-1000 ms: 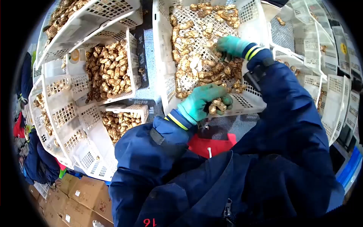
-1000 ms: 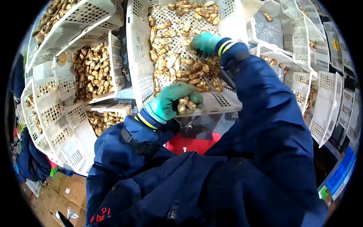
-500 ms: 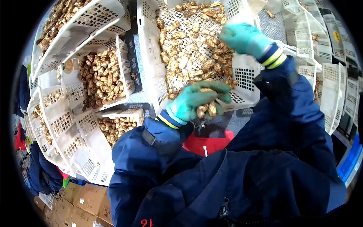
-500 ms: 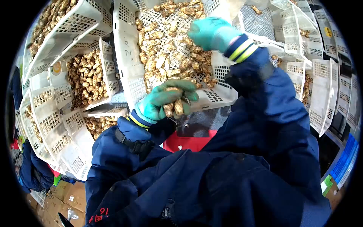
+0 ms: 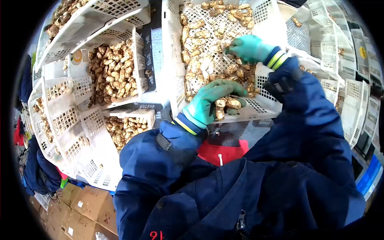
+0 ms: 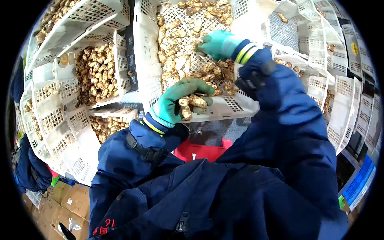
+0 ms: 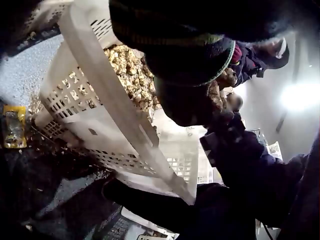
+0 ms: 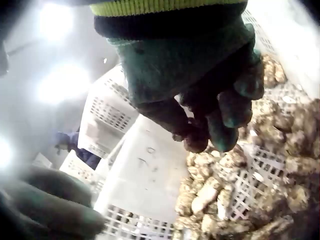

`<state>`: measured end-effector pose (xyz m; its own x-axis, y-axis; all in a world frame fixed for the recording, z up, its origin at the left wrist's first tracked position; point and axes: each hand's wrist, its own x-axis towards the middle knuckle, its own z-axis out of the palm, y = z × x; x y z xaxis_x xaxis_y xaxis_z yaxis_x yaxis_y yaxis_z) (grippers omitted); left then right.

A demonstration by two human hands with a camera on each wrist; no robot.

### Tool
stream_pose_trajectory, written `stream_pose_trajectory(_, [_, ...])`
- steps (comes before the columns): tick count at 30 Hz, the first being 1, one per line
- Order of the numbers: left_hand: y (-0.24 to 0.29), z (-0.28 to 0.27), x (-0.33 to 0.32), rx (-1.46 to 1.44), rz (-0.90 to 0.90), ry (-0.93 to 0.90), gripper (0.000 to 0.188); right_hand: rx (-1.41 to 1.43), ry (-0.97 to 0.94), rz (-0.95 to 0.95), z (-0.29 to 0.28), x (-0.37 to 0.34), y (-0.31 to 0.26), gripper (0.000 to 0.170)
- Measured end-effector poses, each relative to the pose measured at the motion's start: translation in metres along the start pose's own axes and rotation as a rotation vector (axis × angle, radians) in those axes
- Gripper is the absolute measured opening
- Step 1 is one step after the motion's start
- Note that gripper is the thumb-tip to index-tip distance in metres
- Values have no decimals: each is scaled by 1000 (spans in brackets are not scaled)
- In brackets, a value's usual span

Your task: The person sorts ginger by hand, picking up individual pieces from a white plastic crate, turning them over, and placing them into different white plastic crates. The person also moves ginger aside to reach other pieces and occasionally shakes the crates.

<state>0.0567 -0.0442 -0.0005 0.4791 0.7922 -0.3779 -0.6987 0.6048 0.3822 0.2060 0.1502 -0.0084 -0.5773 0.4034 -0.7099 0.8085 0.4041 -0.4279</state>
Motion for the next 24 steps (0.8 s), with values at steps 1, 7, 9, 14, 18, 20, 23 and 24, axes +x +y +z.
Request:
stream_pose_trajectory(1, [2,5,-1,-52,35,18,43,79,-22,35,-14,-24,-20,34])
stream_pose_trajectory(7, [-1,-3,1,-372,-55,-169,51,-297,127,-689,-33,-91,-32,37])
stream_pose_trajectory(9, [1,9,-6,-267,-7,-134,53,-327,216,-756,-40,-93,-33,38])
stream_pose_trajectory(14, [8,5,0,53,36,-50,51,-347,157,-746,-32,-59,-30,43])
stream_pose_trajectory(18, [11,18,-6,140,18,-105,42,-583,206,-319,1,15,-31,44])
stream_pose_trajectory(20, [3,18,-3,168,-52,-291,41,-461,345,-500,52,39,-37,46])
stream_pose_trajectory(23, [7,24,-10,74,-198,-360,44,-651,370,-438,93,66,-60,43])
stream_pose_trajectory(24, [7,23,-10,58,-218,-366,44,-607,429,-446,92,74,-64,42])
